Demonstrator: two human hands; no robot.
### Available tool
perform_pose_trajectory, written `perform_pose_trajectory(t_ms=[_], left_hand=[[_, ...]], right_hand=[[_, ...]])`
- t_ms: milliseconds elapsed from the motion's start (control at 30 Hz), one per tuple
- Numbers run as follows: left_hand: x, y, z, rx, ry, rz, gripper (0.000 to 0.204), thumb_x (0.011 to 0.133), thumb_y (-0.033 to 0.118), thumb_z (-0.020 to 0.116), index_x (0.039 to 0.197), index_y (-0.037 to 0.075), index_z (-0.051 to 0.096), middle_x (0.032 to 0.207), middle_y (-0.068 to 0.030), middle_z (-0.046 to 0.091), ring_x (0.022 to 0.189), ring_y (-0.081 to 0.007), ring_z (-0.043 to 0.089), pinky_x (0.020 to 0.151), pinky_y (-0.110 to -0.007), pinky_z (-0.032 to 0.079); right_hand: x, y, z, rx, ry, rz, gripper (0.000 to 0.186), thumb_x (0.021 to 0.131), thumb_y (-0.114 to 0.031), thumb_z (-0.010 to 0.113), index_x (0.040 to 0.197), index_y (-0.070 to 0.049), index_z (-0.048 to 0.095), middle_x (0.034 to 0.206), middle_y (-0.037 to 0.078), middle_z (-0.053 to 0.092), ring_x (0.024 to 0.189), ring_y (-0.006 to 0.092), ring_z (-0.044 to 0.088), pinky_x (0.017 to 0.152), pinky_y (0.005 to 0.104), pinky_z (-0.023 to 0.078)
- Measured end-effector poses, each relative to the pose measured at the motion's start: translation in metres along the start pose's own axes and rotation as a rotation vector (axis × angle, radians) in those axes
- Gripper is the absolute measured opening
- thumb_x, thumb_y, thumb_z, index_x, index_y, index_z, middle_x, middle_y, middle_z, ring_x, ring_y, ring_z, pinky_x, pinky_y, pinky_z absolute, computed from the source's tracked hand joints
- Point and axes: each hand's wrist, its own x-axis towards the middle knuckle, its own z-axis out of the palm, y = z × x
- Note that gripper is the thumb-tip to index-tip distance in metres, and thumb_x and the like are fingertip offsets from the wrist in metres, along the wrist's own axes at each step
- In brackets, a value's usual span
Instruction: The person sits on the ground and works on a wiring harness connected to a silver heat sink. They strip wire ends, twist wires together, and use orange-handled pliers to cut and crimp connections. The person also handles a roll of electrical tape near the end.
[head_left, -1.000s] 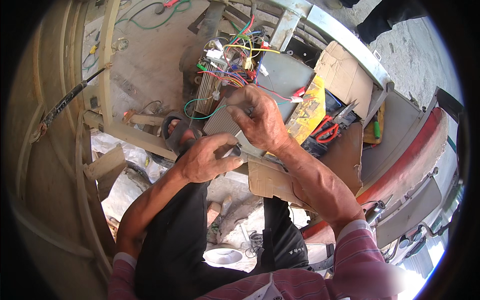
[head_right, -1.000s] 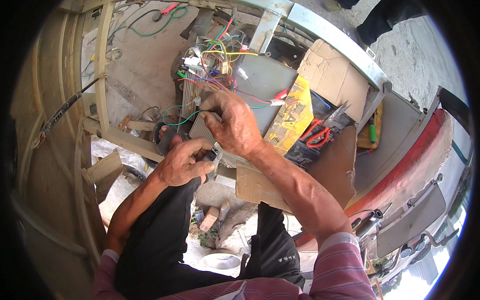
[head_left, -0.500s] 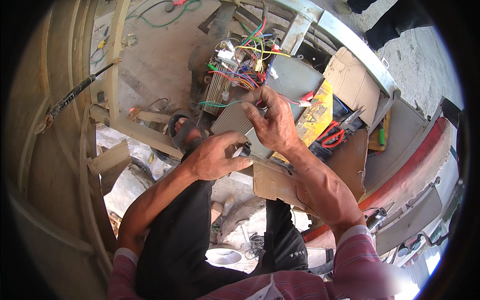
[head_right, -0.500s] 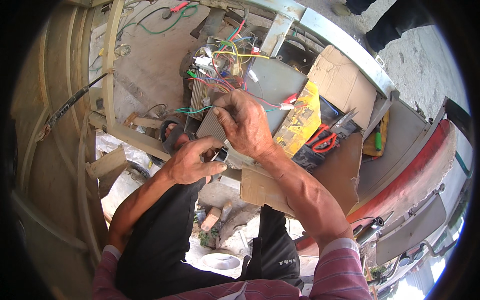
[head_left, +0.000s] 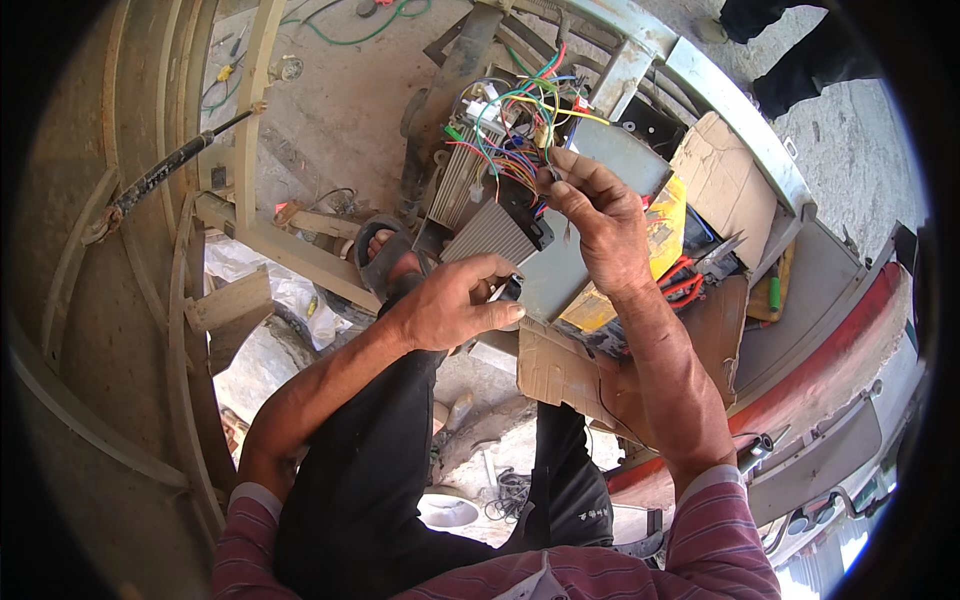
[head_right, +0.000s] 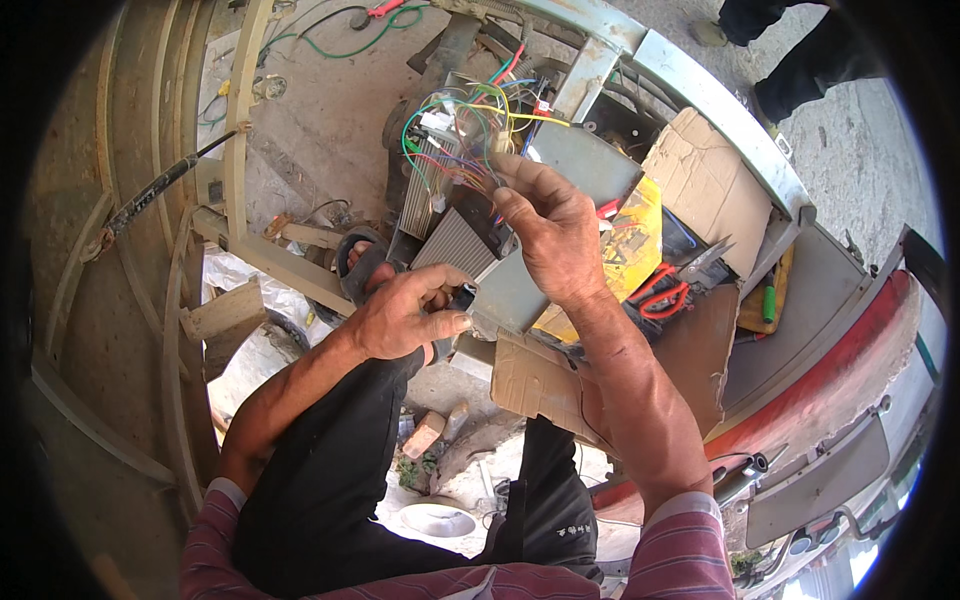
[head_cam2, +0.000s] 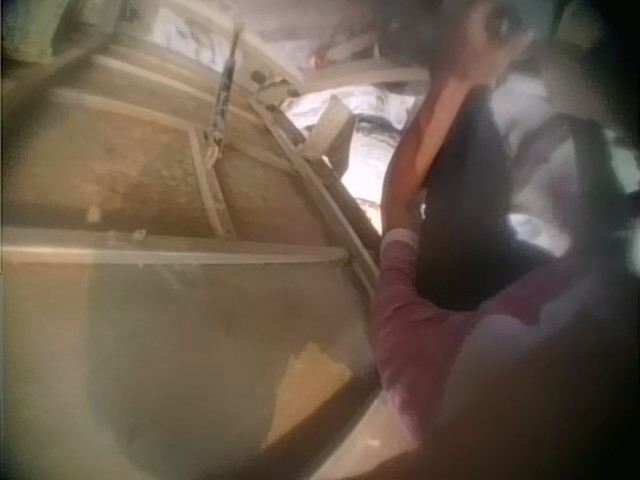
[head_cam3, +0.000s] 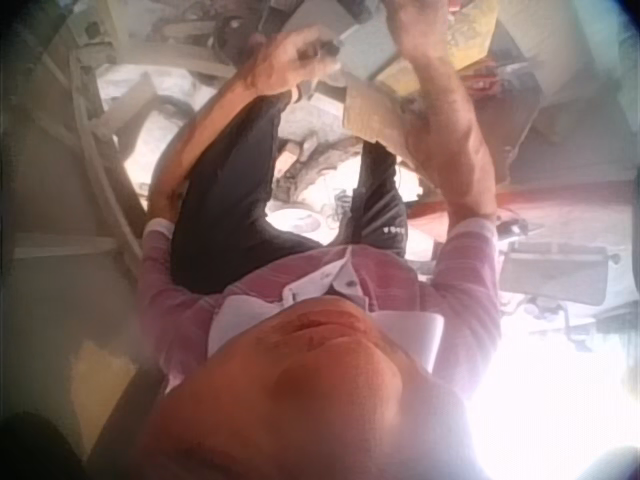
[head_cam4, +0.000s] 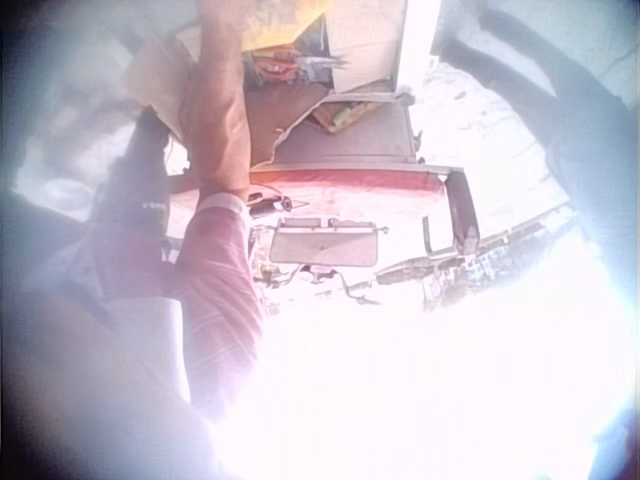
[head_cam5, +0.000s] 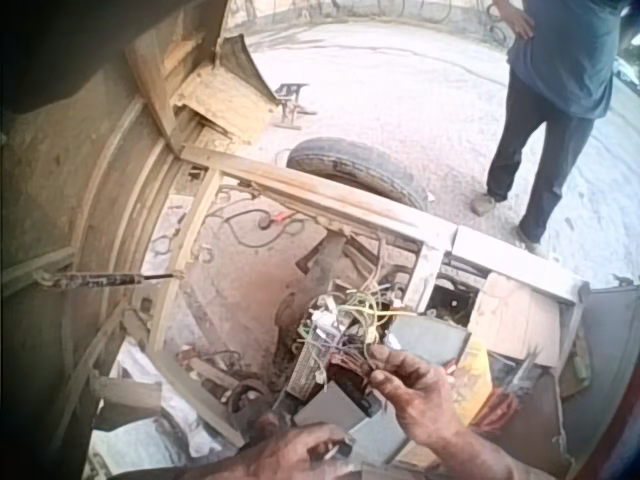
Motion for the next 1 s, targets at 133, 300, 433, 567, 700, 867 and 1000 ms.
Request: perform_pose_trajectory(t_ms=[133, 300, 433, 567, 700, 867, 1000], left_hand=[[0.003, -0.001, 0.003, -0.129, 0.005, 0.007, 0.057, 0.098, 0.030, 0.078, 0.136, -0.007, 0.056, 0.092, -0.0073, 0.069, 0.083, -0.0115, 0.066, 0.072, -0.030, 0.054], [0.005, 0.007, -0.002, -0.093, -0.037, -0.147, 0.055, 0.096, 0.029, 0.080, 0.134, -0.005, 0.058, 0.102, -0.0124, 0.071, 0.092, -0.0170, 0.069, 0.082, -0.033, 0.056], [0.014, 0.013, 0.008, 0.502, 0.059, 0.218, 0.052, 0.090, 0.028, 0.083, 0.130, 0.001, 0.062, 0.111, -0.0166, 0.069, 0.099, -0.0306, 0.071, 0.085, -0.043, 0.058], [0.034, 0.010, 0.031, 0.776, 0.006, 0.357, 0.051, 0.086, 0.027, 0.084, 0.126, 0.003, 0.063, 0.115, -0.0172, 0.064, 0.104, -0.0369, 0.069, 0.088, -0.047, 0.058], [0.067, -0.002, 0.056, 1.007, -0.083, 0.471, 0.046, 0.084, 0.024, 0.081, 0.119, 0.003, 0.063, 0.115, -0.0168, 0.058, 0.103, -0.0381, 0.067, 0.086, -0.051, 0.058], [0.094, -0.019, 0.074, 1.144, 0.020, 0.605, 0.035, 0.086, 0.014, 0.066, 0.120, 0.002, 0.062, 0.120, -0.0174, 0.052, 0.109, -0.0346, 0.061, 0.088, -0.047, 0.057], [0.102, -0.027, 0.079, 1.288, 0.065, 0.668, 0.033, 0.091, 0.017, 0.061, 0.122, 0.005, 0.063, 0.124, -0.0150, 0.051, 0.115, -0.0305, 0.056, 0.091, -0.043, 0.050]], right_hand=[[-0.001, 0.000, -0.007, 0.070, 0.013, -0.026, 0.037, 0.107, -0.012, 0.067, 0.140, 0.003, 0.064, 0.121, 0.009, 0.076, 0.111, 0.0141, 0.070, 0.096, 0.0302, 0.055], [-0.001, -0.002, -0.028, 0.079, 0.070, -0.015, 0.037, 0.107, -0.019, 0.067, 0.136, 0.003, 0.065, 0.118, 0.009, 0.077, 0.108, 0.0145, 0.071, 0.092, 0.0302, 0.056], [-0.004, -0.002, -0.041, 0.128, 0.154, -0.003, 0.039, 0.107, -0.028, 0.067, 0.133, 0.001, 0.066, 0.115, 0.008, 0.078, 0.104, 0.0147, 0.072, 0.087, 0.0297, 0.056], [-0.007, -0.002, -0.045, 0.141, 0.215, 0.027, 0.036, 0.109, -0.028, 0.063, 0.132, -0.001, 0.067, 0.118, 0.009, 0.077, 0.107, 0.0162, 0.072, 0.089, 0.0308, 0.057], [-0.005, -0.005, -0.050, 0.164, 0.230, 0.009, 0.033, 0.111, -0.027, 0.059, 0.132, -0.003, 0.068, 0.122, 0.010, 0.076, 0.112, 0.0171, 0.071, 0.091, 0.0314, 0.057], [-0.003, -0.018, -0.055, 0.167, 0.213, -0.044, 0.032, 0.112, -0.027, 0.058, 0.131, -0.004, 0.069, 0.126, 0.009, 0.075, 0.117, 0.0173, 0.069, 0.096, 0.0338, 0.054], [-0.006, -0.026, -0.056, 0.177, 0.213, -0.069, 0.033, 0.111, -0.027, 0.058, 0.131, -0.002, 0.068, 0.127, 0.010, 0.074, 0.118, 0.0184, 0.068, 0.099, 0.0338, 0.053]])
